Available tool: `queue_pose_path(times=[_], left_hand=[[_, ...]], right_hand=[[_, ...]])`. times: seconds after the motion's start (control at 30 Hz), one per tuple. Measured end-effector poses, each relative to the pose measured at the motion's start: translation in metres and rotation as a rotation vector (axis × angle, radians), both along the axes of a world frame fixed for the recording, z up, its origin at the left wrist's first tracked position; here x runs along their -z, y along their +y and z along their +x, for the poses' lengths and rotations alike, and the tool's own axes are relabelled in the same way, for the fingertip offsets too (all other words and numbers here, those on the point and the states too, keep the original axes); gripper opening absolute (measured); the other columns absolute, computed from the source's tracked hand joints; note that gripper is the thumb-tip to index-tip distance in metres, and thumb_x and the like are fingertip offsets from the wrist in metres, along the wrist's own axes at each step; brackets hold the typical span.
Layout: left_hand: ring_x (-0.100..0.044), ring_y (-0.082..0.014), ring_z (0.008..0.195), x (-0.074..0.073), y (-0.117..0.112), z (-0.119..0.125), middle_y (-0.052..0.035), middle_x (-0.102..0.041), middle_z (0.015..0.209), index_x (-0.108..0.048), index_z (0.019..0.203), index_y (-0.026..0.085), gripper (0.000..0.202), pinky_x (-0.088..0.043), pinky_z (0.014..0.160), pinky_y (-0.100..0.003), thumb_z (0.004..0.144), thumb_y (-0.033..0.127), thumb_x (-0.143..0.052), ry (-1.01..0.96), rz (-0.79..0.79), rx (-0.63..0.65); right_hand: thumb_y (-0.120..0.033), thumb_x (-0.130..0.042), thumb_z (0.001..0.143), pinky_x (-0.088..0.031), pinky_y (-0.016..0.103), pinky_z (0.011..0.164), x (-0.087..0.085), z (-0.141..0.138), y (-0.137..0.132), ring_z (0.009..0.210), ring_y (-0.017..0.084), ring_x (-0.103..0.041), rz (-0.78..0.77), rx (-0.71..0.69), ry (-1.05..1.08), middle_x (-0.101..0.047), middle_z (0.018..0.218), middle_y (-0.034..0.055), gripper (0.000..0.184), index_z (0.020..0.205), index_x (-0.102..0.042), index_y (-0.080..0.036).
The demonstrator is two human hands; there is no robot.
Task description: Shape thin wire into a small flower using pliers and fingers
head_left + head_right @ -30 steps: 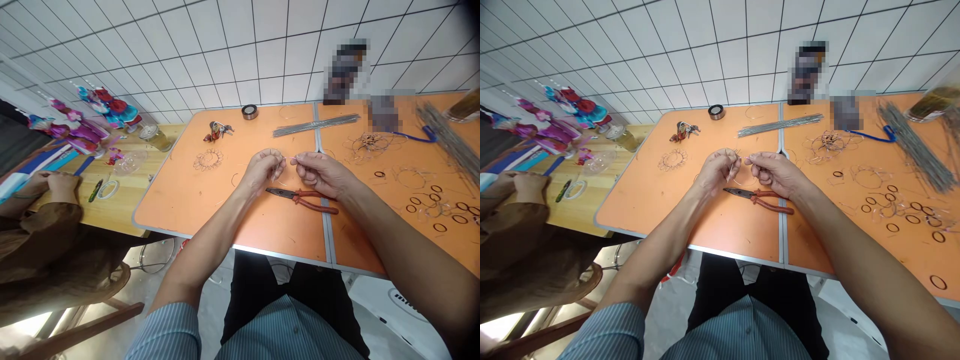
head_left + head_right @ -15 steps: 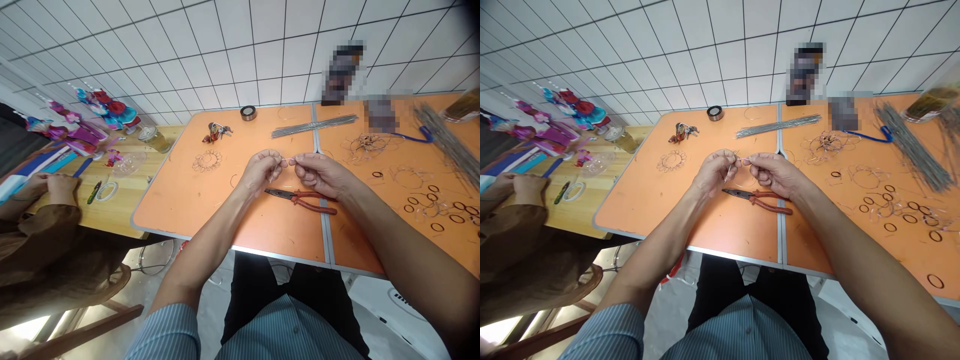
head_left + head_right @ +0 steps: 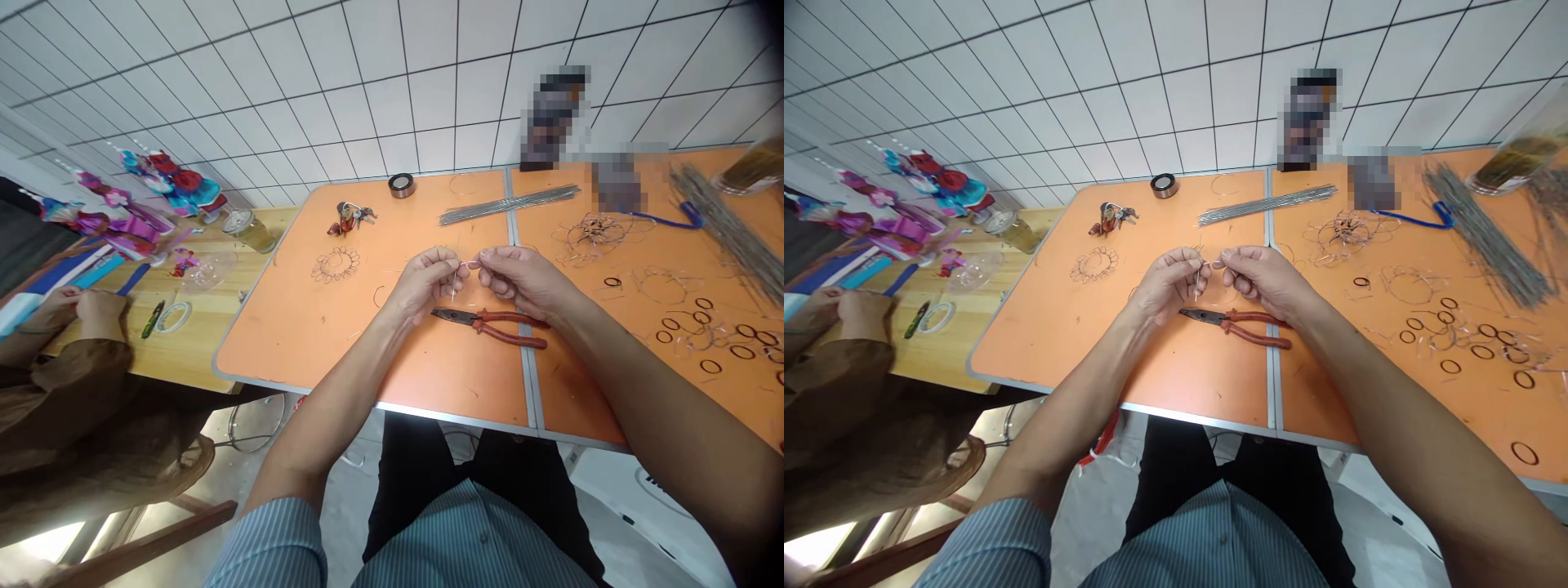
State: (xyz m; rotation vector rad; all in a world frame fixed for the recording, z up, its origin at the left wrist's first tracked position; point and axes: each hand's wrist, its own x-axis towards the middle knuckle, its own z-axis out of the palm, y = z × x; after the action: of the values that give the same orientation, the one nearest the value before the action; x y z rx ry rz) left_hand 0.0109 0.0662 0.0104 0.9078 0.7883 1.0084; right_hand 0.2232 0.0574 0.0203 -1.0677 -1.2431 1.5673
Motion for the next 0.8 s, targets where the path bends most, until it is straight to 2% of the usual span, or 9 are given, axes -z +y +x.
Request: queue_pose_path(times=[0.13, 0.23, 0.4, 0.53, 0.7, 0.8], left_hand=[[-0.069, -0.0088, 0.063, 0.002, 0.000, -0.001, -0.0013, -0.081, 0.083, -0.070, 0.088, 0.018, 0.029, -0.053, 0.060, -0.021, 0.082, 0.029, -0.097, -0.012, -0.017, -0.004], [-0.069, -0.0086, 0.063, 0.005, -0.001, 0.001, -0.0022, -0.082, 0.084, -0.071, 0.088, 0.018, 0.029, -0.052, 0.059, -0.020, 0.083, 0.030, -0.097, -0.005, 0.008, 0.012], [-0.070, -0.0088, 0.065, 0.010, -0.004, 0.005, -0.0036, -0.082, 0.088, -0.071, 0.089, 0.017, 0.033, -0.054, 0.062, -0.021, 0.084, 0.035, -0.099, 0.047, 0.043, 0.059], [-0.070, -0.0093, 0.064, 0.014, -0.005, 0.007, -0.0050, -0.083, 0.088, -0.073, 0.090, 0.017, 0.035, -0.056, 0.062, -0.021, 0.083, 0.037, -0.101, 0.058, 0.071, 0.103], [-0.072, -0.0098, 0.068, 0.016, -0.005, 0.008, -0.0052, -0.084, 0.090, -0.075, 0.093, 0.016, 0.039, -0.057, 0.065, -0.021, 0.082, 0.041, -0.104, 0.045, 0.048, 0.118], [-0.070, -0.0087, 0.068, 0.016, -0.003, 0.008, -0.0038, -0.083, 0.088, -0.076, 0.095, 0.015, 0.042, -0.058, 0.067, -0.021, 0.076, 0.037, -0.108, -0.016, 0.033, 0.085]], right_hand=[[-0.056, -0.095, 0.093, -0.033, 0.027, 0.053, 0.001, -0.001, -0.001, 0.066, 0.012, -0.049, 0.114, 0.141, -0.121, -0.079, 0.091, 0.0068, 0.037, 0.090, -0.083, -0.021], [-0.049, -0.092, 0.096, -0.042, 0.028, 0.063, -0.001, -0.001, -0.002, 0.075, 0.015, -0.055, 0.170, 0.218, -0.192, -0.082, 0.098, 0.0071, 0.028, 0.092, -0.084, -0.022], [-0.045, -0.088, 0.095, -0.051, 0.032, 0.080, -0.008, -0.004, -0.007, 0.082, 0.017, -0.059, 0.236, 0.209, -0.259, -0.079, 0.092, 0.0036, 0.024, 0.086, -0.083, -0.023], [-0.039, -0.088, 0.090, -0.054, 0.034, 0.090, -0.010, -0.009, -0.010, 0.088, 0.019, -0.066, 0.232, 0.175, -0.232, -0.078, 0.088, 0.0030, 0.018, 0.083, -0.083, -0.023], [-0.034, -0.088, 0.085, -0.052, 0.034, 0.085, -0.005, -0.012, -0.009, 0.084, 0.019, -0.064, 0.195, 0.209, -0.150, -0.075, 0.084, 0.0015, 0.014, 0.080, -0.080, -0.024], [-0.033, -0.089, 0.084, -0.051, 0.031, 0.079, -0.006, -0.009, -0.006, 0.087, 0.018, -0.065, 0.161, 0.279, -0.018, -0.076, 0.090, 0.0016, 0.014, 0.084, -0.078, -0.025]])
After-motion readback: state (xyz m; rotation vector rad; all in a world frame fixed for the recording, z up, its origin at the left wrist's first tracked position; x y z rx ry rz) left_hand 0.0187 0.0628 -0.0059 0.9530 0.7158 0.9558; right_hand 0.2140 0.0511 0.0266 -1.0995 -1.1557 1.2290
